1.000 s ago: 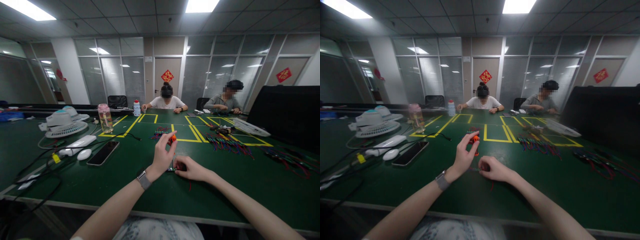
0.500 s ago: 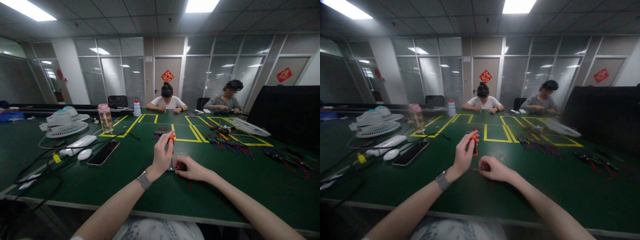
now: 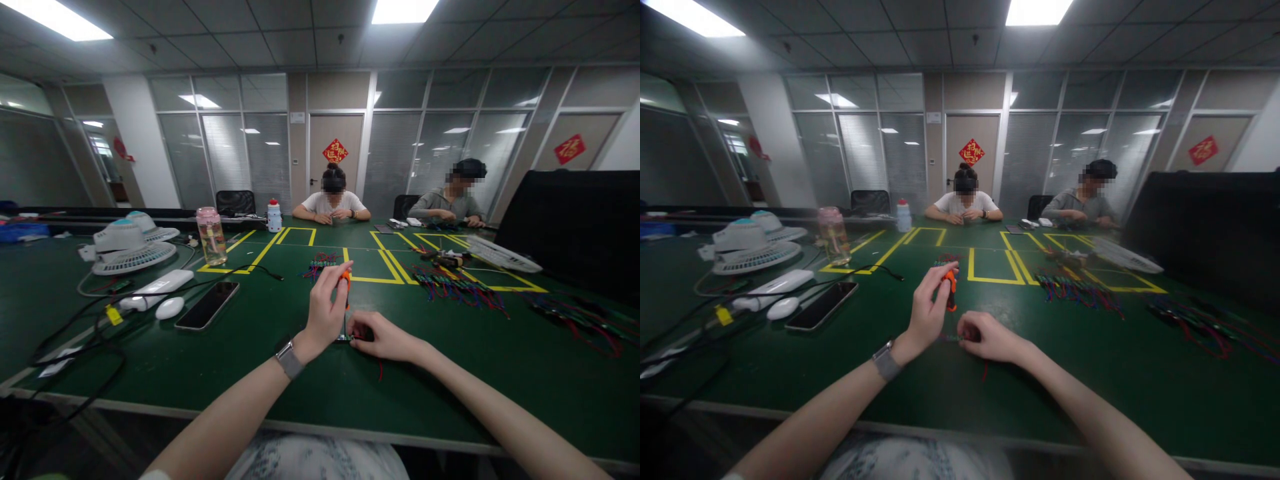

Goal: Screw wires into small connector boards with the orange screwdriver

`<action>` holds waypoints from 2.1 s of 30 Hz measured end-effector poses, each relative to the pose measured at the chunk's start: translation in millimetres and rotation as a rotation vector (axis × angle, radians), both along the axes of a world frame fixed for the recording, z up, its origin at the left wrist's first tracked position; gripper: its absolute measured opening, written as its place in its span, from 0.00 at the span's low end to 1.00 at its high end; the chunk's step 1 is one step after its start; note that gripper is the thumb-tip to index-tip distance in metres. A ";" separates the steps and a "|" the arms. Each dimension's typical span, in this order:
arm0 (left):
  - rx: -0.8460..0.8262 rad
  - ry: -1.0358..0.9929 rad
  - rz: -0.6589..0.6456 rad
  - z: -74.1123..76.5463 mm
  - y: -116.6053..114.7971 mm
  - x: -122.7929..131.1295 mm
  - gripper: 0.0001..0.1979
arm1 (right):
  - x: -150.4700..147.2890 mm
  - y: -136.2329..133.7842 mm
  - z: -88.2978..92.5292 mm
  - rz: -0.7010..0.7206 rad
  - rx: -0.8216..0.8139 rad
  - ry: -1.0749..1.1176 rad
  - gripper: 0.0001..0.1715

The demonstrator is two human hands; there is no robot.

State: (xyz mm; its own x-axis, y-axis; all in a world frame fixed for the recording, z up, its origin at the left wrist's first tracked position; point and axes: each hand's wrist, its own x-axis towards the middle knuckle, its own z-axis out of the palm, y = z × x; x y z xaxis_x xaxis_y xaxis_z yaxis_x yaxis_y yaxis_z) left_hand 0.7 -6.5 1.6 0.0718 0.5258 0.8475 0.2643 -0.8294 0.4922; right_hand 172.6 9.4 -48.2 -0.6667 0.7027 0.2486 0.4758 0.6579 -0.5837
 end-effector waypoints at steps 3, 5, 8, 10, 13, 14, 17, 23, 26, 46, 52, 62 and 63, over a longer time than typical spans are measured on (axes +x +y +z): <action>-0.011 -0.016 0.009 0.3 0.8 0.5 0.15 | -0.2 0.2 -0.2 0.002 0.003 0.000 0.08; -0.007 -0.017 0.020 0.4 1.6 0.8 0.15 | -0.3 0.1 -0.5 0.004 0.004 0.002 0.08; 0.022 -0.009 0.053 0.6 2.4 0.8 0.12 | -0.4 -0.5 -0.3 0.004 -0.001 0.006 0.07; 0.042 -0.004 0.078 0.7 2.6 0.5 0.11 | -0.4 -0.7 0.1 0.007 -0.007 0.007 0.07; 0.041 0.003 0.079 0.5 2.4 -0.2 0.10 | -0.2 -0.1 0.1 0.003 -0.002 0.005 0.07; 0.028 0.008 0.064 0.3 2.2 -0.4 0.11 | -0.2 0.2 -0.2 0.001 0.002 0.003 0.07; -0.018 0.009 -0.002 -0.2 2.3 -0.2 0.16 | -0.1 0.8 -1.2 0.002 0.009 0.001 0.07; -0.044 -0.016 0.005 0.0 5.6 1.0 0.15 | 0.7 0.4 -2.3 0.003 0.004 0.004 0.07; -0.005 0.003 0.044 1.5 5.3 0.3 0.12 | 0.8 0.8 -1.9 0.000 -0.006 0.007 0.07; -0.032 -0.015 0.069 4.7 5.2 -3.0 0.10 | 1.1 2.0 -4.5 -0.035 -0.052 0.052 0.06; -0.117 -0.054 -0.055 1.6 7.8 -2.2 0.16 | 1.3 3.1 -5.9 -0.039 -0.063 0.056 0.06; 0.003 -0.019 0.067 4.4 3.2 -2.8 0.09 | 2.0 2.5 -4.4 -0.029 -0.033 0.042 0.06; -0.006 -0.016 0.052 4.6 2.7 -3.4 0.10 | 1.9 2.5 -4.4 -0.028 -0.034 0.042 0.06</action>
